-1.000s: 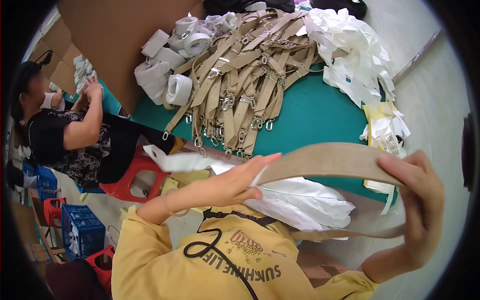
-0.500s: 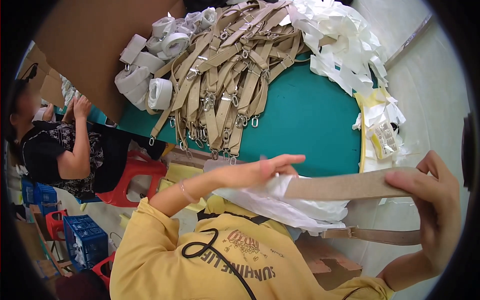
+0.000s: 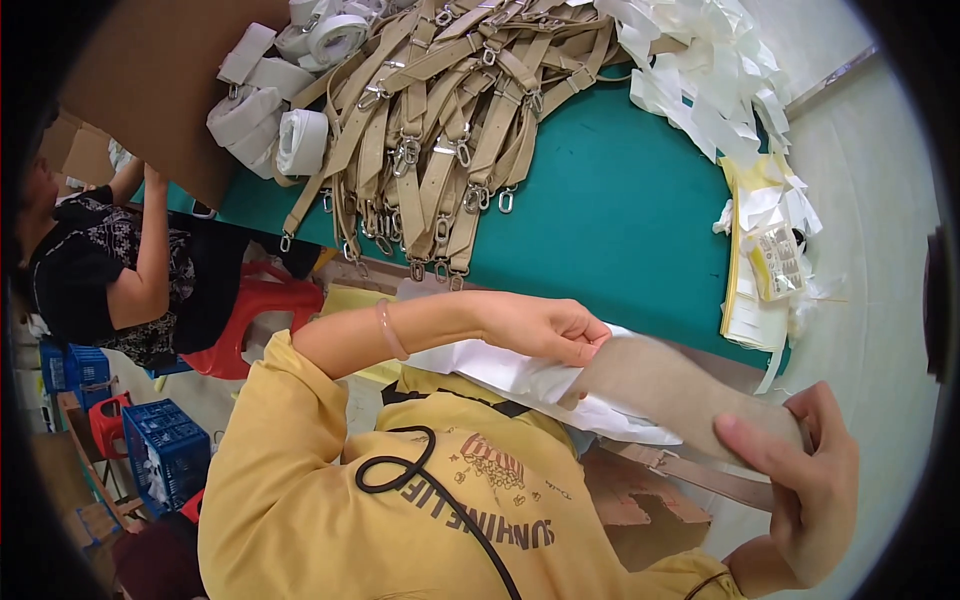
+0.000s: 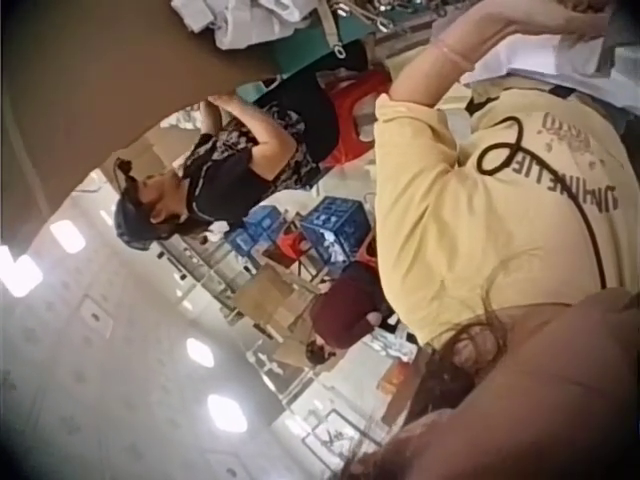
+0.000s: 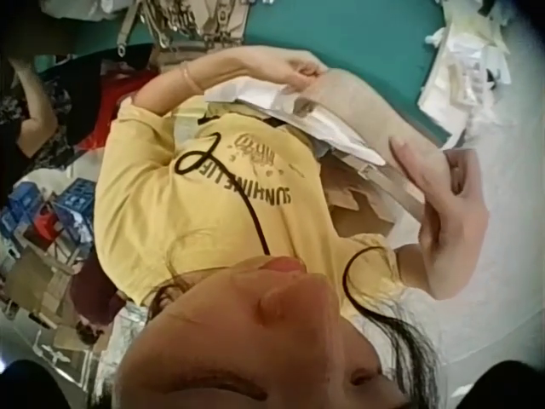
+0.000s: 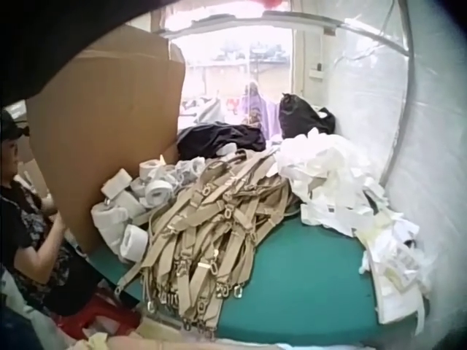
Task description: Packaging fabric belts into white protective sleeves and organizing them.
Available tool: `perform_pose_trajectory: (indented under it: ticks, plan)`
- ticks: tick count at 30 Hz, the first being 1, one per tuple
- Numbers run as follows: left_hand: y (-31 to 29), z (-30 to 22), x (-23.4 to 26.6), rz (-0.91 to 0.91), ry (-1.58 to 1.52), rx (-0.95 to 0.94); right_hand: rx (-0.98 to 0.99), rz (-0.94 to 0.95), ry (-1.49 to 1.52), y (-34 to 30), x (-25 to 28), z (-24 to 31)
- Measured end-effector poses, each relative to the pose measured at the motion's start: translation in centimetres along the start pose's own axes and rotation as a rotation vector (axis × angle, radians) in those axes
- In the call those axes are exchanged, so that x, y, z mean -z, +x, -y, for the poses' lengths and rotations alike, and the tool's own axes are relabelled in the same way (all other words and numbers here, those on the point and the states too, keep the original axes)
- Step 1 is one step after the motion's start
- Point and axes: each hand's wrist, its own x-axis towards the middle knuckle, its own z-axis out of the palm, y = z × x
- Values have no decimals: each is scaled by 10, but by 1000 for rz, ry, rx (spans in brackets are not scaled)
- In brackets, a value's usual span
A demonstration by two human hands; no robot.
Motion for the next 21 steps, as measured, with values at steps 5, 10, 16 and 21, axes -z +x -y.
perform_pose_trajectory:
  ticks: [5,10,16,21]
  plan:
    - [-14,-43,-5,-171,312,195,-92,-79,90,-32,4,-22]
    - [-15,-41,-15,-254,393,49,49,-362,108,-22,-14,-40]
    - [-12,-29,-12,-261,267,40,-82,-364,167,6,-42,-22]
    - [-20,-30,-12,-288,374,56,-37,-144,75,7,-32,-14]
